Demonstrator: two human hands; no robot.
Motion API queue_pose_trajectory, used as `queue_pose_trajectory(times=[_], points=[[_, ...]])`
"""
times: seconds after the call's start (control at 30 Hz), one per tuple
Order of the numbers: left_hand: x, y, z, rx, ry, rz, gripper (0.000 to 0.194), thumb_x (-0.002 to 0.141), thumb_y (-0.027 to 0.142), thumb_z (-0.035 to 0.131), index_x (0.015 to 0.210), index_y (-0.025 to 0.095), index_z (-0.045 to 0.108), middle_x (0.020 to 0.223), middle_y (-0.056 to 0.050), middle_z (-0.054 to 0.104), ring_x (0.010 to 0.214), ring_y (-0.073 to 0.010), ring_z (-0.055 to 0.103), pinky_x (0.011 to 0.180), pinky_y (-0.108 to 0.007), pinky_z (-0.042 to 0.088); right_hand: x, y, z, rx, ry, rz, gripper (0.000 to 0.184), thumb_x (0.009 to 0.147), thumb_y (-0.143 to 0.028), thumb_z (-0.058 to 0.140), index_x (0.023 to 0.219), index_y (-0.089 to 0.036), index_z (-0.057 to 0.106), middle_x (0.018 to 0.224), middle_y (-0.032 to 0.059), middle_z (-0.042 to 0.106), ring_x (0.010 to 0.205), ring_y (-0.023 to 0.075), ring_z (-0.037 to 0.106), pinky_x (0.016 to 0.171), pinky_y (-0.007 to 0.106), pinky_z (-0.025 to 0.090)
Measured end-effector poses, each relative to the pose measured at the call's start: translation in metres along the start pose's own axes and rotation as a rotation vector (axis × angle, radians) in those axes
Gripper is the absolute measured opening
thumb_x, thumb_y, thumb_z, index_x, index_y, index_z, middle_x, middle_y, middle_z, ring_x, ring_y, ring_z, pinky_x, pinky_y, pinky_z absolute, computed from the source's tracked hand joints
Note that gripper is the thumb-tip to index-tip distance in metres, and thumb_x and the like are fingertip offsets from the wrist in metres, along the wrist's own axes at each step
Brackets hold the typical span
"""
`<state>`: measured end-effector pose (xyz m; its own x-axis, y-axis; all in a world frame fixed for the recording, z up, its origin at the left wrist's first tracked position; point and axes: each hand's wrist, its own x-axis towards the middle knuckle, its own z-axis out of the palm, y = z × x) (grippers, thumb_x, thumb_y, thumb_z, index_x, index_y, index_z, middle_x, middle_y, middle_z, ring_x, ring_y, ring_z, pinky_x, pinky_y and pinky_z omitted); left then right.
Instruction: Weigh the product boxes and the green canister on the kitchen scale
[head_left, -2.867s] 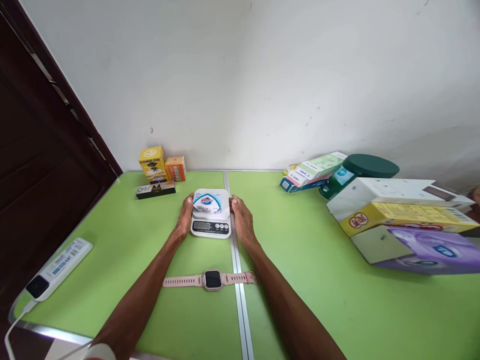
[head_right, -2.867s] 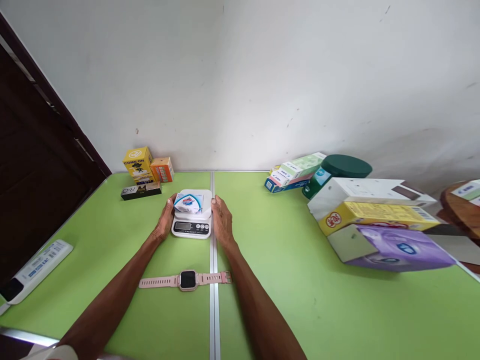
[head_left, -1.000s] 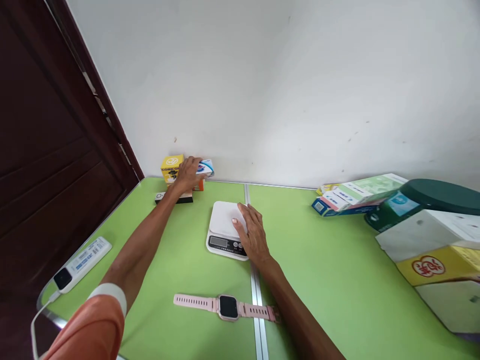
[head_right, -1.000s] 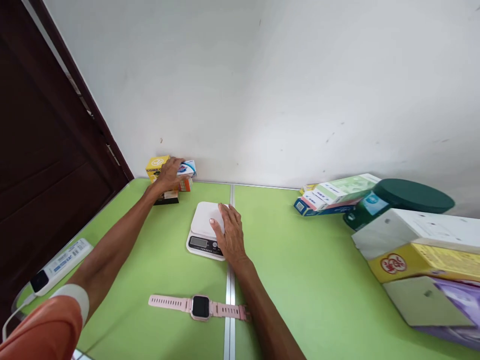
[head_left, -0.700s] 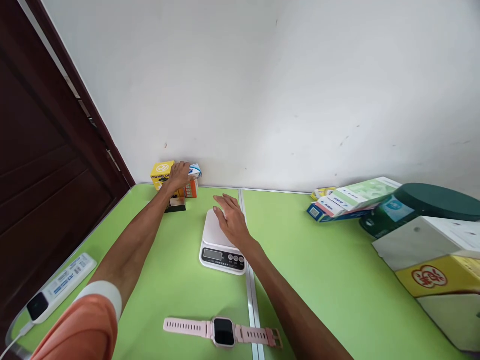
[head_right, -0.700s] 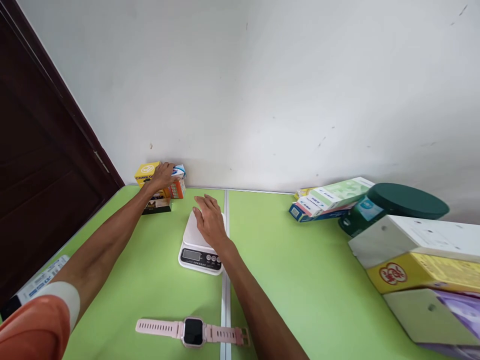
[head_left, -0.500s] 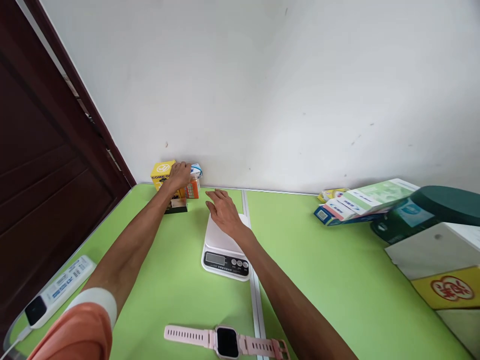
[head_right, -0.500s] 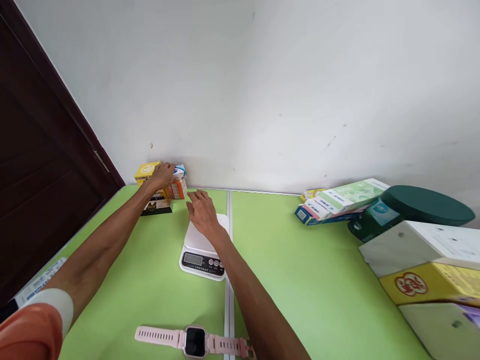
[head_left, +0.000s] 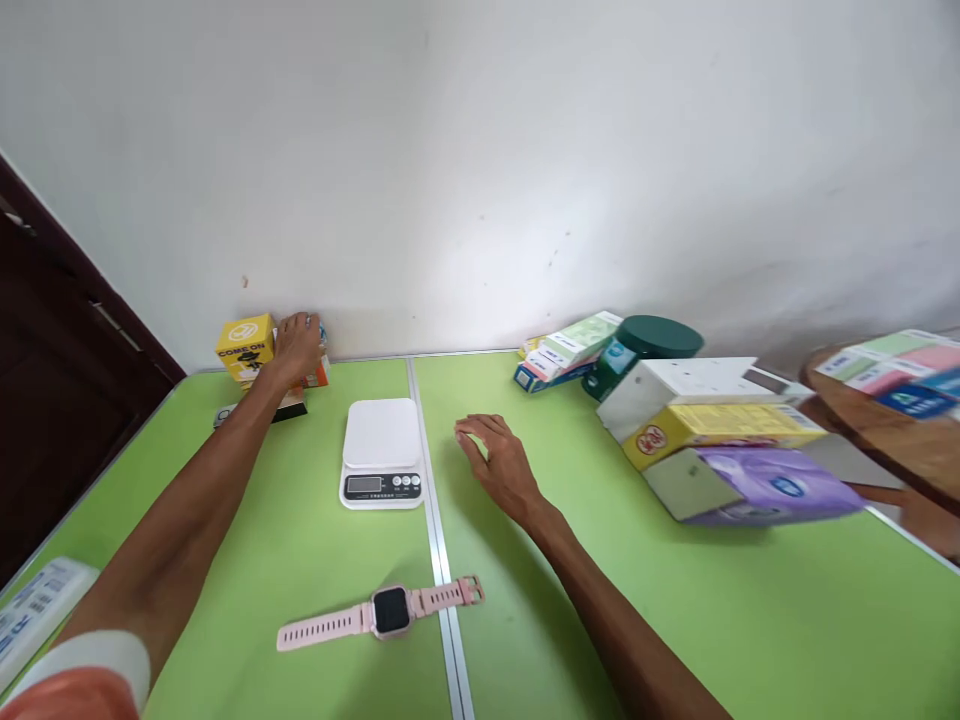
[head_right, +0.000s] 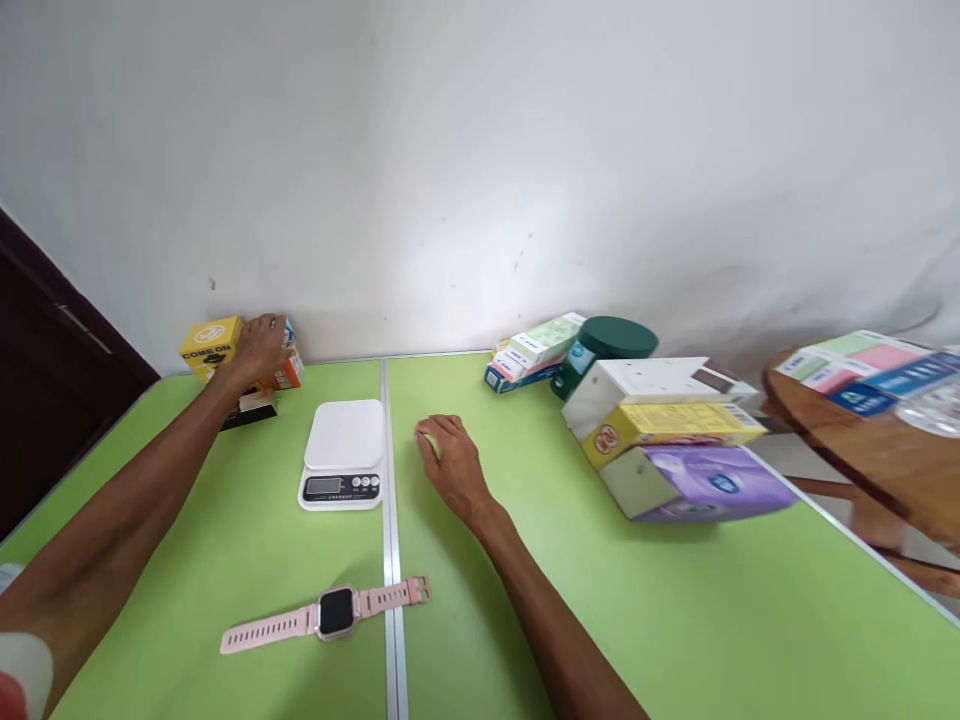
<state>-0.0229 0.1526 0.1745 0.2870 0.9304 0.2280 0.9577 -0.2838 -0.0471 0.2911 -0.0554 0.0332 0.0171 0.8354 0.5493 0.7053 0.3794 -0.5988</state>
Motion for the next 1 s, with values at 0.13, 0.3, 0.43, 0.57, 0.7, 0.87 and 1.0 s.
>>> queue_pose_trajectory(times=[0.13,0.3,0.43,0.57,0.7,0.87,1.0], points=[[-0.019,0.078,0.012,-0.220,0.010,0.237,0.060,0.095,0.028,0.068,0.151,0.015,0.054,0.155,-0.024,0.061,0.147,-0.0406,0.057,0.125,-0.055,0.042,-0.025,0.065,-0.023,-0.115,0.215,0.217,0.043,0.101,-0.051,0.055,0.124,-0.022,0.076,0.128,0.0176,0.077,0.124,0.0376,0.066,0.113,0.062,0.053],[-0.032,0.210,0.049,-0.630,-0.139,0.404,0.070,0.092,0.057,0.077,0.149,0.022,0.058,0.154,-0.024,0.064,0.146,-0.0450,0.059,0.123,-0.060,0.043,-0.011,0.128,-0.045,-0.123,0.440,0.506,0.076,0.094,-0.059,0.051,0.148,-0.006,0.059,0.145,0.0294,0.064,0.141,0.0436,0.056,0.123,0.068,0.043],[-0.017,0.302,0.071,-0.796,-0.216,0.337,0.100,0.082,0.066,0.085,0.159,0.016,0.046,0.163,-0.032,0.052,0.154,-0.0518,0.050,0.122,-0.065,0.042,0.013,0.155,-0.053,-0.052,0.518,0.617,0.081,0.093,-0.056,0.051,0.153,-0.002,0.052,0.149,0.0338,0.061,0.139,0.0453,0.060,0.122,0.067,0.044],[0.010,0.362,0.075,-0.833,-0.114,0.309,0.113,0.082,0.057,0.087,0.168,0.016,0.028,0.166,-0.031,0.046,0.155,-0.0494,0.047,0.123,-0.061,0.040,0.019,0.166,-0.051,0.043,0.565,0.599,0.079,0.093,-0.057,0.054,0.154,-0.007,0.052,0.145,0.0299,0.066,0.132,0.0427,0.066,0.118,0.064,0.050],[0.032,0.395,0.067,-0.828,-0.105,0.271,0.098,0.086,0.042,0.085,0.164,0.017,0.032,0.164,-0.028,0.048,0.154,-0.0460,0.048,0.122,-0.058,0.041,0.016,0.166,-0.049,0.101,0.617,0.606,0.075,0.092,-0.056,0.056,0.150,-0.009,0.056,0.142,0.0285,0.068,0.128,0.0405,0.068,0.114,0.062,0.054],[0.038,0.400,0.057,-0.799,-0.197,0.255,0.053,0.098,0.037,0.070,0.144,0.019,0.049,0.151,-0.024,0.061,0.141,-0.0401,0.059,0.114,-0.052,0.046,0.017,0.159,-0.050,0.156,0.625,0.627,0.073,0.091,-0.054,0.059,0.149,-0.009,0.057,0.142,0.0285,0.067,0.128,0.0397,0.068,0.112,0.061,0.055],[0.031,0.377,0.049,-0.804,-0.176,0.227,0.047,0.093,0.033,0.077,0.132,0.020,0.052,0.143,-0.019,0.067,0.137,-0.0357,0.060,0.108,-0.045,0.047,0.020,0.154,-0.052,0.165,0.657,0.630,0.067,0.089,-0.053,0.062,0.140,-0.010,0.064,0.135,0.0262,0.072,0.122,0.0375,0.071,0.112,0.058,0.056]])
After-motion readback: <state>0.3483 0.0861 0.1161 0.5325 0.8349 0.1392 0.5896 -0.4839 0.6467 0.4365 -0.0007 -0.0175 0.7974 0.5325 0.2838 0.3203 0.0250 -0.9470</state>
